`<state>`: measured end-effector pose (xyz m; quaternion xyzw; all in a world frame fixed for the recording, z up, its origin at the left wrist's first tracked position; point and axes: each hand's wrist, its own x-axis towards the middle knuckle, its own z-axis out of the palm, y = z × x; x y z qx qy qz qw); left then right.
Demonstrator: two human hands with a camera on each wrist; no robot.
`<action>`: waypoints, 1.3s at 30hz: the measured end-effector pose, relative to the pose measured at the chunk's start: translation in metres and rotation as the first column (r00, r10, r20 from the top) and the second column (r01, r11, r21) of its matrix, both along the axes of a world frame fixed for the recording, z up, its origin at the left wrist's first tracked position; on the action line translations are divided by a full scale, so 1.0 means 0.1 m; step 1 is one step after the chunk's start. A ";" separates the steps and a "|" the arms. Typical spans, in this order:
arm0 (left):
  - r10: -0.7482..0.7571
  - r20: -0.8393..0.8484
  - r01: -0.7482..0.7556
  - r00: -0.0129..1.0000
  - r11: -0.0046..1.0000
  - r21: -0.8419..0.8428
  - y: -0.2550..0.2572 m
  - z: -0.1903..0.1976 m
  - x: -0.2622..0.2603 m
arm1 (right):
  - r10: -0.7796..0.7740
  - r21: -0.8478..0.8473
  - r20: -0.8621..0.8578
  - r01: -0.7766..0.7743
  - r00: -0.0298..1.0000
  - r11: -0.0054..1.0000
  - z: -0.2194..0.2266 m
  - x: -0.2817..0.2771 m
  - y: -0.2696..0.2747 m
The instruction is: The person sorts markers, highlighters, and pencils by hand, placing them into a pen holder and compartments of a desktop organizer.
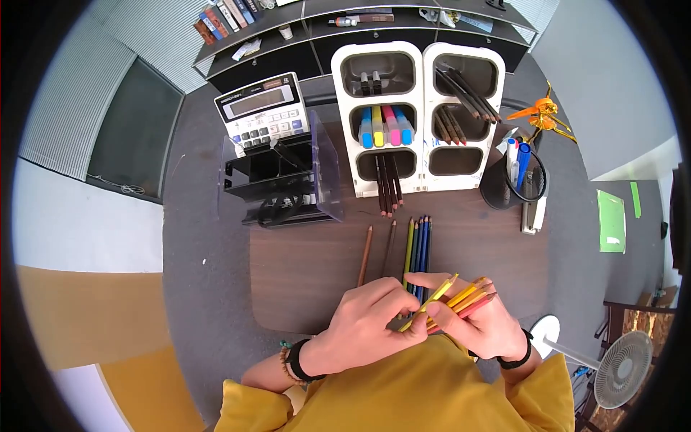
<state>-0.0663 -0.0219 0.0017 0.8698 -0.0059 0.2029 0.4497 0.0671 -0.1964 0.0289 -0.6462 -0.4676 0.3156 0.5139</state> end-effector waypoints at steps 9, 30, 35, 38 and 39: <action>-0.140 -0.155 0.069 0.978 0.918 -0.391 0.03 0.03 0.00 | -0.132 0.003 -0.135 0.133 0.982 0.991 0.02 -0.02 -0.02; -0.566 -0.432 0.048 0.702 0.643 -0.764 0.16 -0.21 -0.05 | -0.007 0.050 -0.087 0.011 0.996 0.999 -0.03 0.12 0.01; -0.608 -0.421 0.074 0.672 0.622 -0.780 0.14 -0.23 -0.07 | 0.058 0.056 -0.122 -0.052 0.991 0.997 -0.03 0.11 0.01; -0.626 -0.443 0.068 0.642 0.622 -0.780 0.15 -0.18 -0.05 | 0.120 0.098 -0.105 -0.110 0.987 0.989 -0.10 0.11 0.00; -0.626 -0.443 0.069 0.642 0.622 -0.780 0.16 -0.16 -0.04 | 0.124 0.106 -0.092 -0.115 0.988 0.988 -0.10 0.11 0.00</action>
